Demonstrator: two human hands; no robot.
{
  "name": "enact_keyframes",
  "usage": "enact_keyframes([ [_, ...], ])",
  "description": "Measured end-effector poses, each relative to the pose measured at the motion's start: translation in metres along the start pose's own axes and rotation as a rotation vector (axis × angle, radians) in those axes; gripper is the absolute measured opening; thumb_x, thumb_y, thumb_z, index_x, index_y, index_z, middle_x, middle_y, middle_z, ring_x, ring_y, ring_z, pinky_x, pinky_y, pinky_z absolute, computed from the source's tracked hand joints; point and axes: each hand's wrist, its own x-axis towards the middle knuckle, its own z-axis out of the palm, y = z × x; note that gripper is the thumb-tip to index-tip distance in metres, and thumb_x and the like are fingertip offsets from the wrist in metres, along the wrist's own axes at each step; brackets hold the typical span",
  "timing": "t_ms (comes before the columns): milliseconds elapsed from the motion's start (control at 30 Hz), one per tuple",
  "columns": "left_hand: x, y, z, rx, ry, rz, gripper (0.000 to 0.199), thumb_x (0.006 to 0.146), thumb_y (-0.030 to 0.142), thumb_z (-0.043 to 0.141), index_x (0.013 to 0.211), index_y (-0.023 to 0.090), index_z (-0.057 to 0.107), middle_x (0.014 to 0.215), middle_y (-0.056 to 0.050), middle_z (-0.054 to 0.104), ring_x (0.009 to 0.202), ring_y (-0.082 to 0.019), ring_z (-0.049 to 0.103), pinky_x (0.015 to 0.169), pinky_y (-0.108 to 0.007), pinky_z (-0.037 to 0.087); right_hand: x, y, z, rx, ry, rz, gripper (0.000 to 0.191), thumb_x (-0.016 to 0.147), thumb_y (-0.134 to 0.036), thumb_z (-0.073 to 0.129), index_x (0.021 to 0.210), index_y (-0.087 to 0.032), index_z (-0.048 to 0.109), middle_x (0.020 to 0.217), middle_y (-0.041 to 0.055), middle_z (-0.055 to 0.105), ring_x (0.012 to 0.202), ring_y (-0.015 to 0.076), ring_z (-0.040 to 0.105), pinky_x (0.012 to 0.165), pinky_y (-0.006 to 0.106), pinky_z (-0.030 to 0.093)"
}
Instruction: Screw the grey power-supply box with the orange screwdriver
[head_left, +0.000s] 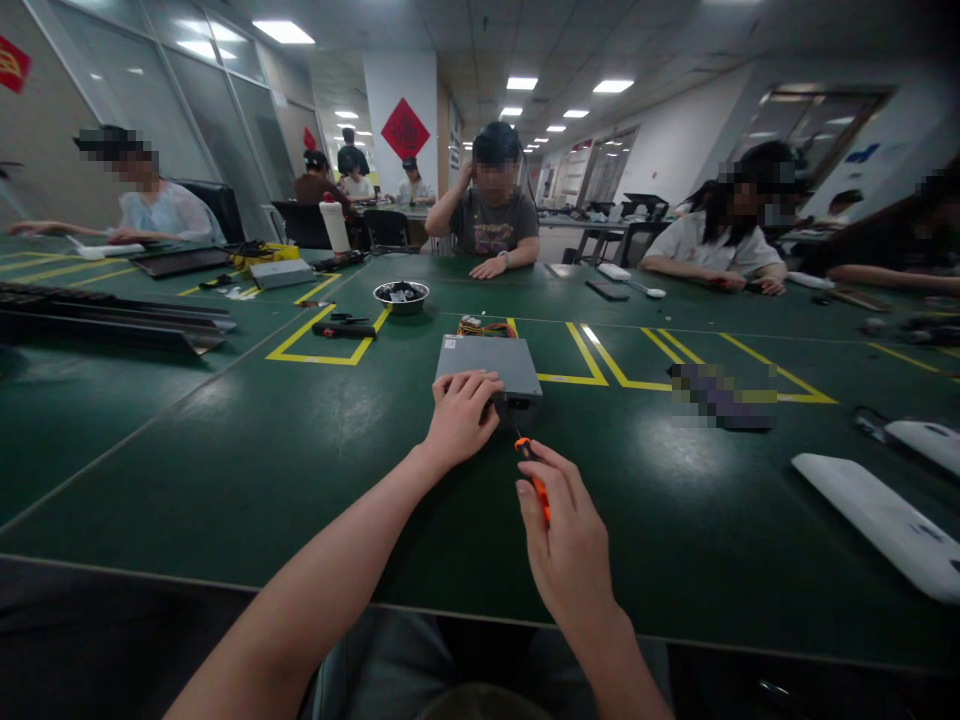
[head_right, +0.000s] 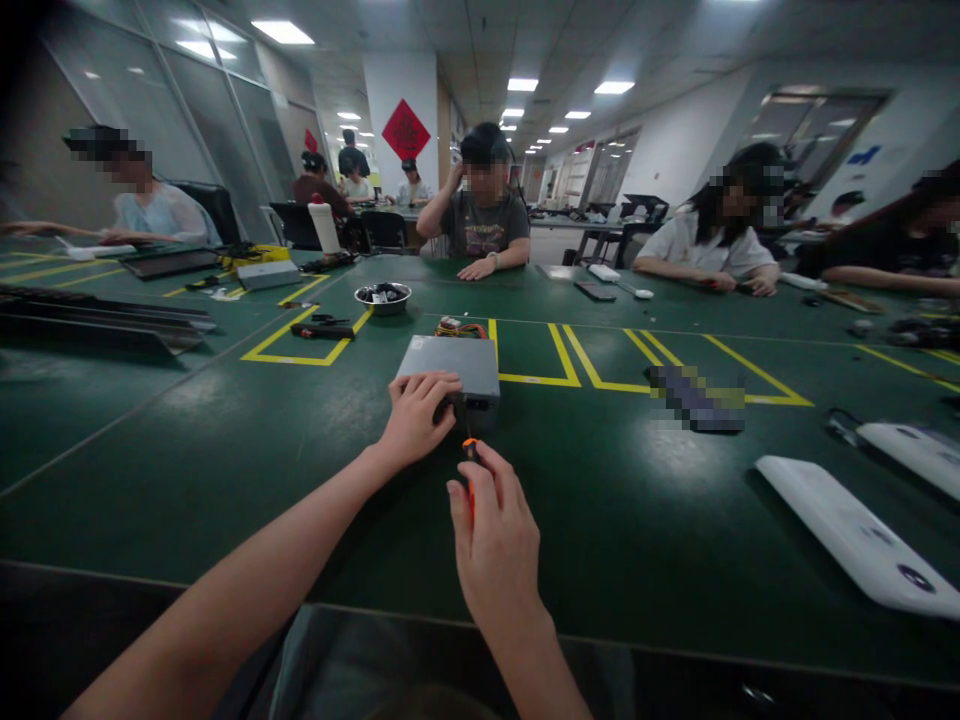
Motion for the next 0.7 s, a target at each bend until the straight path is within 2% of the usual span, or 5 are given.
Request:
enact_keyframes([
  [233,0.000,0.001,0.000,0.003,0.004,-0.008,0.028,0.078,0.018,0.047,0.105,0.026,0.052,0.119,0.000,0.056,0.114,-0.019,0.043,0.094,-0.039,0.024,-0.007,-0.006,0.006,-0.057,0.004,-0.102,0.027,0.085,-0.015,0.039,0.110,-0.015,0.050,0.113,0.0148,0.055,0.104,0.0219,0.054,0.083,0.040,0.049],
  [367,0.000,0.001,0.000,0.005,0.002,-0.011,0.027,0.079,0.018,0.047,0.104,0.025,0.052,0.119,0.000,0.056,0.114,-0.020,0.043,0.093,-0.040,0.024,-0.003,0.002,0.002,-0.114,0.070,-0.017,0.026,0.088,-0.019,0.036,0.107,-0.016,0.053,0.105,0.0121,0.061,0.094,0.0186,0.059,0.076,0.032,0.051],
  [467,0.000,0.001,0.001,0.009,0.001,-0.017,0.027,0.079,0.018,0.047,0.104,0.025,0.052,0.119,-0.001,0.056,0.114,-0.020,0.043,0.094,-0.040,0.024,-0.003,0.003,-0.002,-0.105,0.026,0.041,0.027,0.090,-0.026,0.034,0.103,-0.016,0.054,0.097,0.0101,0.063,0.085,0.0174,0.062,0.069,0.030,0.052],
  [633,0.000,0.003,0.000,0.010,0.006,-0.019,0.026,0.079,0.019,0.046,0.104,0.025,0.052,0.118,-0.001,0.056,0.113,-0.020,0.043,0.093,-0.040,0.024,-0.011,-0.009,0.005,-0.167,-0.046,-0.015,0.030,0.086,-0.022,0.040,0.110,-0.009,0.051,0.117,0.0180,0.053,0.106,0.0261,0.053,0.083,0.042,0.048],
  [700,0.001,0.003,-0.001,0.010,0.005,-0.015,0.026,0.080,0.019,0.046,0.104,0.025,0.052,0.118,-0.001,0.057,0.113,-0.020,0.044,0.093,-0.040,0.025,-0.013,-0.013,0.009,-0.197,-0.066,-0.055,0.031,0.085,-0.016,0.039,0.112,-0.009,0.051,0.119,0.0184,0.053,0.107,0.0262,0.052,0.083,0.041,0.049],
])
